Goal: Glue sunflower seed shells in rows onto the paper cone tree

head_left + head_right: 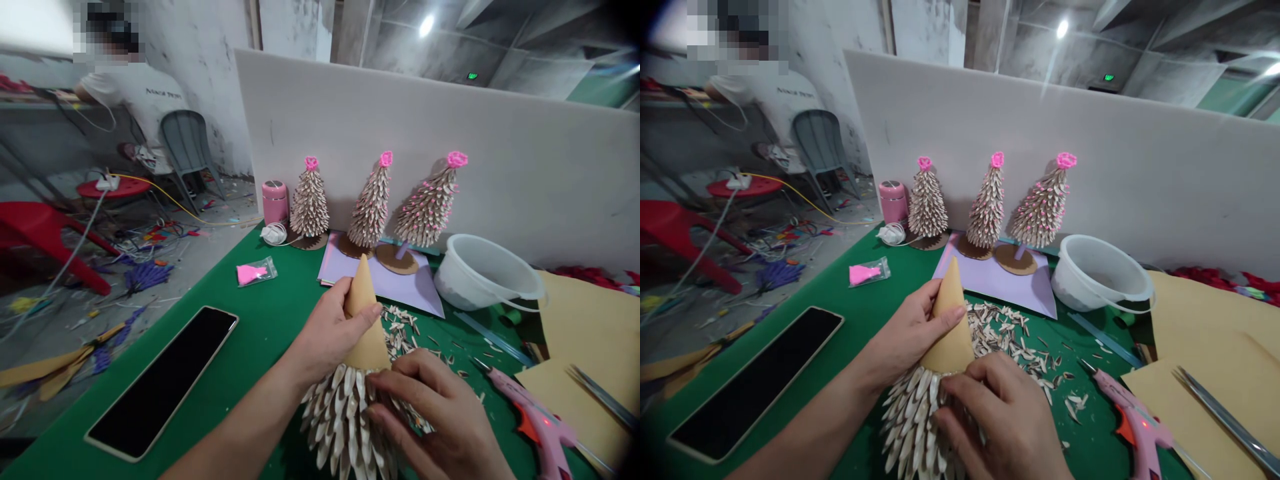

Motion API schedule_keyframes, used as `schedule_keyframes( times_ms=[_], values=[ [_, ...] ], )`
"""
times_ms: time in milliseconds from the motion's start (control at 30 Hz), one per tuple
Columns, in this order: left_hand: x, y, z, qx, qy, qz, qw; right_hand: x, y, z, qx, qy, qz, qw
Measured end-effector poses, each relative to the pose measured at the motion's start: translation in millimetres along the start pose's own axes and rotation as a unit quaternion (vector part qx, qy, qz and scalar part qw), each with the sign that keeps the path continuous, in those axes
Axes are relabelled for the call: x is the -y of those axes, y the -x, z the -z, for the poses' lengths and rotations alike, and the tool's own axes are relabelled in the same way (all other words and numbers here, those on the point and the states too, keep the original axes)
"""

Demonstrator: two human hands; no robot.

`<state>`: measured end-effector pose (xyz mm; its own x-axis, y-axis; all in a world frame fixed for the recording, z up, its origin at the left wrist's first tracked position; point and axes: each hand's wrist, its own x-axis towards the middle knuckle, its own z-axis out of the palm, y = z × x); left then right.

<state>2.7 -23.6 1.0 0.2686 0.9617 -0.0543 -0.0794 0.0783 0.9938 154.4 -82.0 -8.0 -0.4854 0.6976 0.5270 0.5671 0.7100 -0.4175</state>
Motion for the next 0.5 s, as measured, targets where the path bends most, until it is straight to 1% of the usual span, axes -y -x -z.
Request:
schedule_keyframes(
  times_ms=[233,500],
  values=[
    [-1.8,0.2,-1.2,0.001,0.001,0.002,1.0,-0.2,1.2,-0.7,-0.007,0.036,0.023,0.999],
    [-3.6,1.6,-0.7,0.0,-0.009,0.0,1.0,0.4,-0.8,1.8,0.003,0.008,0.007,1.0]
  ],
)
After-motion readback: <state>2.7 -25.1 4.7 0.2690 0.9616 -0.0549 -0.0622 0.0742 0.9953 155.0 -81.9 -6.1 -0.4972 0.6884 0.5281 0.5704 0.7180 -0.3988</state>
